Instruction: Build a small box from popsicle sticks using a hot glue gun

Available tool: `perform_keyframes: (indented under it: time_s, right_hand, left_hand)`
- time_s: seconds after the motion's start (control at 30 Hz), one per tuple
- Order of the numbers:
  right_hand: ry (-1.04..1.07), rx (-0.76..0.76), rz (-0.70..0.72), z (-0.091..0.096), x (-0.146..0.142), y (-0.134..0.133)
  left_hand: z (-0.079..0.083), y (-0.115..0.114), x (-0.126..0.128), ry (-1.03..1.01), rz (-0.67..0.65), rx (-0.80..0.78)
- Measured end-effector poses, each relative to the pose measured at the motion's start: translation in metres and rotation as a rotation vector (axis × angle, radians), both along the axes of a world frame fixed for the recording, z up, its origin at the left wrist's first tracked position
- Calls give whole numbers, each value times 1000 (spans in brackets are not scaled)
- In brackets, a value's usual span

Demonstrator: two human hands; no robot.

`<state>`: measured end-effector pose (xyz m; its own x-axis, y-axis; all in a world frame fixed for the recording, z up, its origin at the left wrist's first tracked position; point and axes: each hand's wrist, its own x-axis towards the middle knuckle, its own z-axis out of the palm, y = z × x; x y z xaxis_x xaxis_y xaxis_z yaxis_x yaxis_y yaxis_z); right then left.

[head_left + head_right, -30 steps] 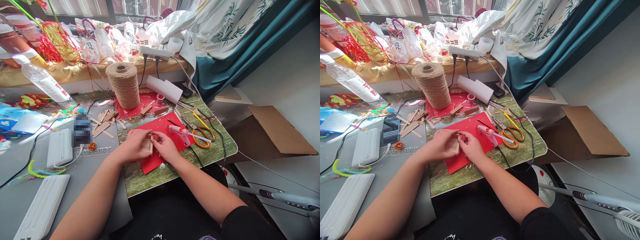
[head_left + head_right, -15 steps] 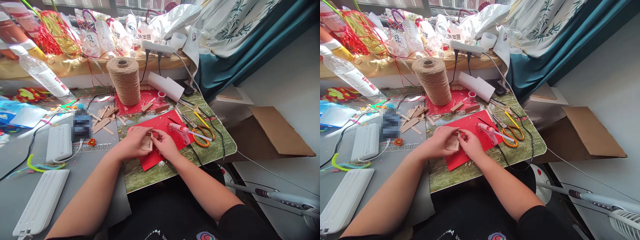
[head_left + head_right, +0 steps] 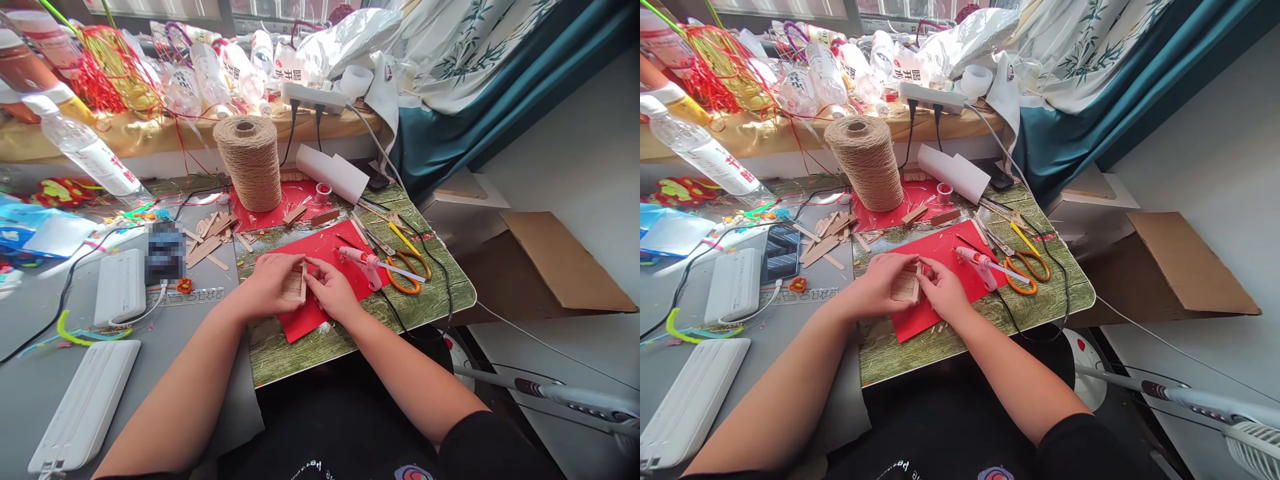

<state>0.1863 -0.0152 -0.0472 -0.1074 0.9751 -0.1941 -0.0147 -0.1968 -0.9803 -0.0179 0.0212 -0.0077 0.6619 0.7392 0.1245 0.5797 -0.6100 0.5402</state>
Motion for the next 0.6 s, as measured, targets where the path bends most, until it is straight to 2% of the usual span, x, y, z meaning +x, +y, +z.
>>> perform_keyframes:
  time_s: [0.37, 0.6]
  right_hand:
    - [-29, -11, 39, -1, 1, 1]
    - [8, 9, -17, -5, -1, 1]
  left_hand:
    - [0, 0, -1, 5, 14, -10]
    - [0, -1, 0, 9, 16, -5]
